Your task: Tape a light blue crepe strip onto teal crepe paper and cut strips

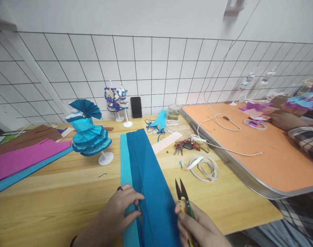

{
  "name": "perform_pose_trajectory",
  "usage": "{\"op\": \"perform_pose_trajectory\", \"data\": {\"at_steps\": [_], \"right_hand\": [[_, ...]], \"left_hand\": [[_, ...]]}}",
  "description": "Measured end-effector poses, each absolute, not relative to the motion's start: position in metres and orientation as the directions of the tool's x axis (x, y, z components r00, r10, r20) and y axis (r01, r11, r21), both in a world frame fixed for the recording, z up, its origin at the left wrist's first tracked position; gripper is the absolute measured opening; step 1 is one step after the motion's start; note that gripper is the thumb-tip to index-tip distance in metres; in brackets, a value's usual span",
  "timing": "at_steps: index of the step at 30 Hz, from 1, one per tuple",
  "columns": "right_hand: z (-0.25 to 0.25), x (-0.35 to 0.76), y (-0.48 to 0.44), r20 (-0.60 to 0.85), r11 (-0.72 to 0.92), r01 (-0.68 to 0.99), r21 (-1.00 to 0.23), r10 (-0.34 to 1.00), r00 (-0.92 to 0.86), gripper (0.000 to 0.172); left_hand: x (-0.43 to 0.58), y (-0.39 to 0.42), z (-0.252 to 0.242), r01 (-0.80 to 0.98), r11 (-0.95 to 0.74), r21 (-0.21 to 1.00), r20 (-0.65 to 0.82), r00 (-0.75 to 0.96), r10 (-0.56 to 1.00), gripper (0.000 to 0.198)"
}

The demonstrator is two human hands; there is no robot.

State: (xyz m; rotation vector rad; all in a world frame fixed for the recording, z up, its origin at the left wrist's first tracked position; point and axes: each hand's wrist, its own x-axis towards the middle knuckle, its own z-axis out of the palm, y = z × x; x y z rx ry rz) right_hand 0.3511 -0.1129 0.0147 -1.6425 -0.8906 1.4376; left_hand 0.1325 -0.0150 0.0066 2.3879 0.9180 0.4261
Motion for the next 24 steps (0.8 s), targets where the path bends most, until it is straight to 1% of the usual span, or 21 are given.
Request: {"op": "perform_pose_trajectory", "data": {"at_steps": [2, 4, 5, 7, 9, 11, 13, 15, 20, 24], "right_hand": [[0.014, 0.357, -0.107, -0.365, -0.422, 0.282, -0.861, 0.901, 0.234, 0.033], [0.010, 0.357, -0.101, -0.272, -0.389, 0.510, -0.767, 0.918, 0.290, 0.027], [0.007, 0.355, -0.098, -0.238, -0.369, 0.595, -0.714, 0.927, 0.290, 0.025], [0.001, 0.348, -0.095, -0.202, -0.330, 0.706, -0.627, 0.944, 0.262, 0.023], [-0.004, 0.340, -0.094, -0.175, -0.274, 0.746, -0.606, 0.962, 0.211, 0.017], [-0.006, 0.337, -0.093, -0.179, -0.232, 0.747, -0.624, 0.972, 0.152, 0.009], [-0.006, 0.341, -0.091, -0.186, -0.210, 0.727, -0.654, 0.976, 0.114, 0.006], [-0.005, 0.352, -0.088, -0.172, -0.193, 0.736, -0.649, 0.979, 0.105, 0.007], [0.001, 0.382, -0.079, -0.114, -0.176, 0.822, -0.542, 0.984, 0.136, 0.008], [-0.001, 0.385, -0.079, -0.095, -0.168, 0.816, -0.553, 0.986, 0.139, 0.011]], "left_hand": [[0.130, -0.015, 0.007, 0.489, -0.617, 0.616, 0.093, 0.734, 0.673, 0.042], [0.126, -0.016, 0.006, 0.463, -0.601, 0.651, 0.106, 0.729, 0.676, 0.050], [0.124, -0.017, 0.006, 0.461, -0.582, 0.670, 0.109, 0.715, 0.691, 0.053], [0.119, -0.017, 0.007, 0.476, -0.536, 0.697, 0.099, 0.677, 0.730, 0.056], [0.114, -0.016, 0.007, 0.512, -0.506, 0.694, 0.083, 0.641, 0.763, 0.055], [0.109, -0.016, 0.007, 0.553, -0.502, 0.665, 0.077, 0.617, 0.783, 0.051], [0.106, -0.016, 0.005, 0.580, -0.521, 0.626, 0.091, 0.609, 0.788, 0.047], [0.105, -0.018, 0.004, 0.589, -0.554, 0.588, 0.111, 0.619, 0.777, 0.042], [0.112, -0.024, 0.003, 0.536, -0.665, 0.519, 0.191, 0.686, 0.702, 0.035], [0.117, -0.022, 0.003, 0.531, -0.707, 0.467, 0.240, 0.694, 0.679, 0.031]]}}
